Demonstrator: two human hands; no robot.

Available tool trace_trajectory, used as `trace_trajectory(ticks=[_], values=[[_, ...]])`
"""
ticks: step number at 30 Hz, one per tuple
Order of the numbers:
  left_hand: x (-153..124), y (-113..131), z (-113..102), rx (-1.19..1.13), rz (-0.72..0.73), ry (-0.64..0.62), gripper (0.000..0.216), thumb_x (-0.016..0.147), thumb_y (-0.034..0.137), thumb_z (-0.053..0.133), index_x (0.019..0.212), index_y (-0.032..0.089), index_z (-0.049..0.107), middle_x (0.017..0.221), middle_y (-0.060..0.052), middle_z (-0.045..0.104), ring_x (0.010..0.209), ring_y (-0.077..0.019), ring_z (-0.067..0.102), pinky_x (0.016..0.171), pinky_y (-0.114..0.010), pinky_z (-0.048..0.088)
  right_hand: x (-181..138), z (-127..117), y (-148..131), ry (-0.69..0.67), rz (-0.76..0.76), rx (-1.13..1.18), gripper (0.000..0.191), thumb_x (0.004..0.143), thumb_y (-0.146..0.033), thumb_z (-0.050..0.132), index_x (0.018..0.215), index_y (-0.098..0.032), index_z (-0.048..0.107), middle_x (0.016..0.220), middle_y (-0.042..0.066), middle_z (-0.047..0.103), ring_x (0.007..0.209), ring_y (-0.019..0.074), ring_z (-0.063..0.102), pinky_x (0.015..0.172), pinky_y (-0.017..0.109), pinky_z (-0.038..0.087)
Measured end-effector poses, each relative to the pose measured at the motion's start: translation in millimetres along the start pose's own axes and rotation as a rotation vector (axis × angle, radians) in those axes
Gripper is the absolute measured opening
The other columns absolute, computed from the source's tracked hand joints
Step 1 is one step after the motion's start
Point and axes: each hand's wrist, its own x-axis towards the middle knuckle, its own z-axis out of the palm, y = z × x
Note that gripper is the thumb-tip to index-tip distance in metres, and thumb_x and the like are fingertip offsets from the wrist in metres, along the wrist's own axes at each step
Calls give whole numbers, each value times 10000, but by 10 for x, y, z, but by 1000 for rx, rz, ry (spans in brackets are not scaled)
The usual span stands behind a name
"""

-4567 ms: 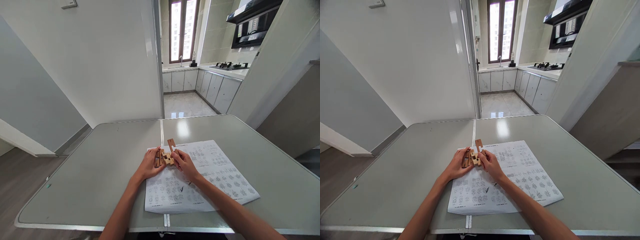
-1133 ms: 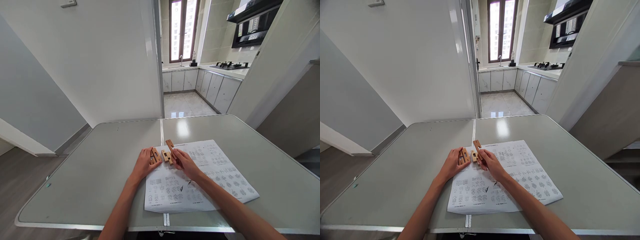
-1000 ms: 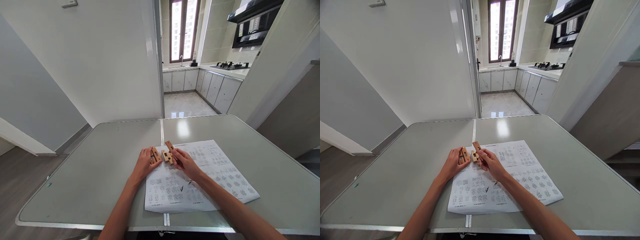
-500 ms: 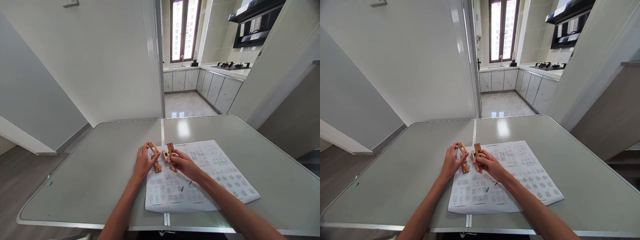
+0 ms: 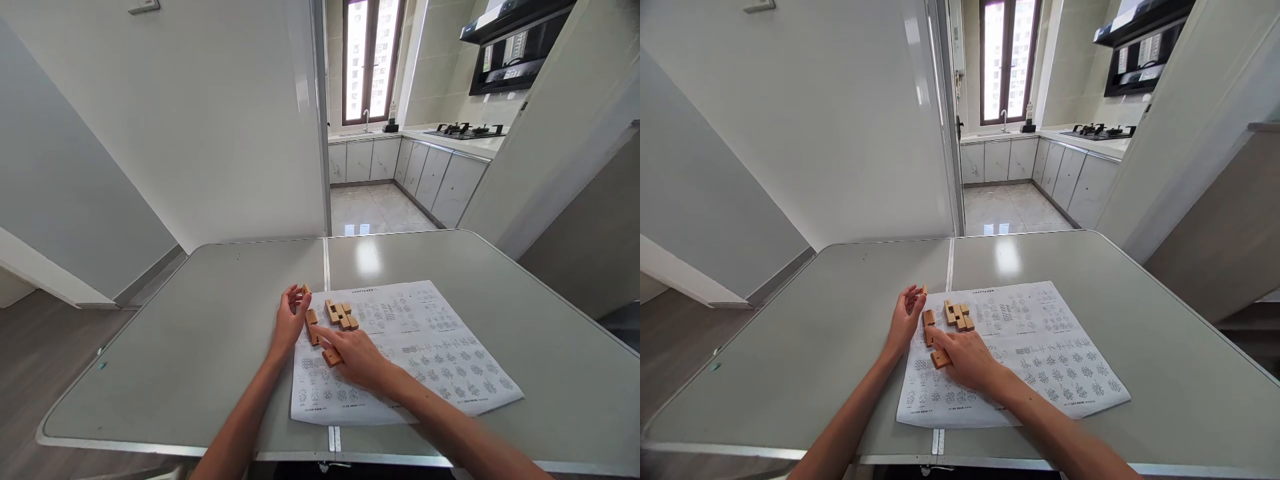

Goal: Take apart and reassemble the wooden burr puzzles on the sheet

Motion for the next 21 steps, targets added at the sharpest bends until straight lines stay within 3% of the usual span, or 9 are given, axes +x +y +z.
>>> trace_trajectory(ticks=[3, 5, 9, 11, 14, 17, 21], values=[[1, -11, 7, -60, 1, -3, 568, 901, 568, 686, 1312, 200, 551, 1348, -149, 637, 1237, -279, 614, 1064, -441, 466, -5, 63, 4, -37, -4, -162, 527, 994, -267, 527, 1516, -265, 457, 919, 106, 768, 706, 245, 665, 608, 308, 333], [-5, -7, 8, -74, 2, 0, 544, 896, 552, 701, 1291, 201, 568, 1340, -146, 643, 1236, -279, 615, 1061, -438, 466, -1, 77, 25, -47, 10, -209, 515, 991, -287, 549, 1499, -258, 469, 885, 112, 773, 696, 256, 673, 603, 315, 328], [-17, 6, 10, -52, 5, -4, 537, 891, 540, 712, 1284, 202, 574, 1340, -143, 641, 1232, -280, 615, 1051, -434, 473, 6, 73, 53, -33, -4, -189, 373, 939, -272, 642, 1307, -278, 579, 841, 84, 765, 664, 242, 655, 593, 308, 291], [-18, 9, 12, -43, 7, -7, 542, 890, 547, 707, 1285, 201, 572, 1346, -145, 635, 1236, -283, 613, 1049, -435, 475, 6, 77, 52, -4, -15, -164, 250, 942, -346, 661, 1173, -271, 605, 820, 69, 752, 630, 221, 630, 579, 301, 266], [-21, 13, 10, -52, 9, -23, 567, 883, 558, 710, 1298, 202, 564, 1372, -147, 620, 1260, -285, 598, 1056, -435, 469, 2, 97, 41, 12, -4, -180, 226, 938, -445, 650, 1021, -246, 583, 802, 58, 727, 598, 199, 594, 562, 296, 229], [-30, 24, 2, -142, -23, -55, 599, 876, 586, 705, 1314, 201, 565, 1363, -142, 633, 1234, -273, 611, 1047, -421, 476, -4, 113, 25, 6, 33, -210, 203, 853, -330, 688, 964, -235, 547, 813, 45, 711, 608, 192, 586, 560, 291, 217], [-26, 42, -8, -444, -137, -131, 582, 912, 651, 615, 1244, 172, 627, 1220, -135, 706, 1069, -241, 670, 973, -394, 522, -4, 106, 5, -23, 65, -199, 281, 770, -247, 671, 1014, -220, 535, 823, 36, 713, 622, 202, 600, 553, 293, 220]])
